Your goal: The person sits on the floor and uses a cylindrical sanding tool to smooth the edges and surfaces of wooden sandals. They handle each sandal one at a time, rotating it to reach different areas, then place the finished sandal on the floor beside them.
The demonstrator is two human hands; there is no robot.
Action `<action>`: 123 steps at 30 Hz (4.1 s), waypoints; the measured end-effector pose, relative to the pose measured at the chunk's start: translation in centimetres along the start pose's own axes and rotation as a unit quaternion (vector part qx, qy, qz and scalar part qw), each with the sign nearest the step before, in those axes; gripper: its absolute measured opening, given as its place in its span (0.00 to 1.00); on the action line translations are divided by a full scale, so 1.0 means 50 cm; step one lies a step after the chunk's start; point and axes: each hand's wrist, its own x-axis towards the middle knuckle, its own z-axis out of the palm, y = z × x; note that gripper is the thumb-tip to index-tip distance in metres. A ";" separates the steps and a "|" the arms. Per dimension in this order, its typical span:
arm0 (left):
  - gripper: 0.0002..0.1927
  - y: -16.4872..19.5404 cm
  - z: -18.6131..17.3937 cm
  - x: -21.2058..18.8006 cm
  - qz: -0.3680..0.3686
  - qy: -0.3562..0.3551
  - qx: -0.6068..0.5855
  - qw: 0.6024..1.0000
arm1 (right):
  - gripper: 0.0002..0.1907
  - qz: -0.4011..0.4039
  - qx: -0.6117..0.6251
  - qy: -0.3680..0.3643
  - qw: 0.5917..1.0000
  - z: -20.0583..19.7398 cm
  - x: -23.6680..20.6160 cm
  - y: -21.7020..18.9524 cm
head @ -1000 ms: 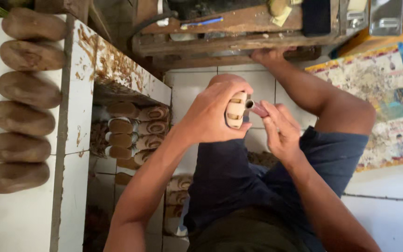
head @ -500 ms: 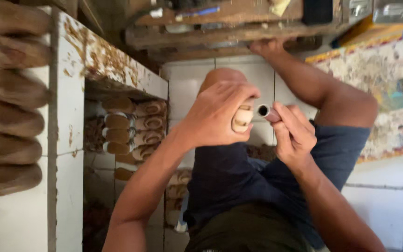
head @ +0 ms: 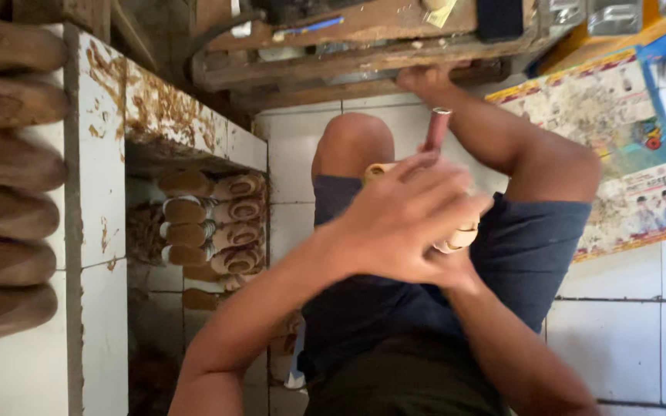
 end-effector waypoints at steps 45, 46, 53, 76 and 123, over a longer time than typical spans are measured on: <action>0.16 -0.025 0.030 -0.044 -0.412 0.402 -0.658 0.486 | 0.17 -0.464 -0.390 -0.166 0.778 -0.052 0.018 -0.023; 0.17 -0.027 0.028 -0.044 -0.389 0.411 -0.665 0.487 | 0.17 -0.462 -0.388 -0.174 0.778 -0.061 0.025 -0.022; 0.31 -0.069 0.009 -0.057 -0.428 0.447 -0.567 0.543 | 0.18 -0.343 -0.436 -0.094 0.827 -0.067 0.021 -0.035; 0.34 -0.104 0.039 -0.085 -0.417 0.419 -0.547 0.592 | 0.18 -0.311 -0.461 -0.162 0.815 -0.073 0.067 -0.005; 0.23 -0.097 0.047 -0.096 -0.437 0.324 -0.531 0.649 | 0.19 -0.371 -0.459 -0.154 0.792 -0.057 0.137 -0.063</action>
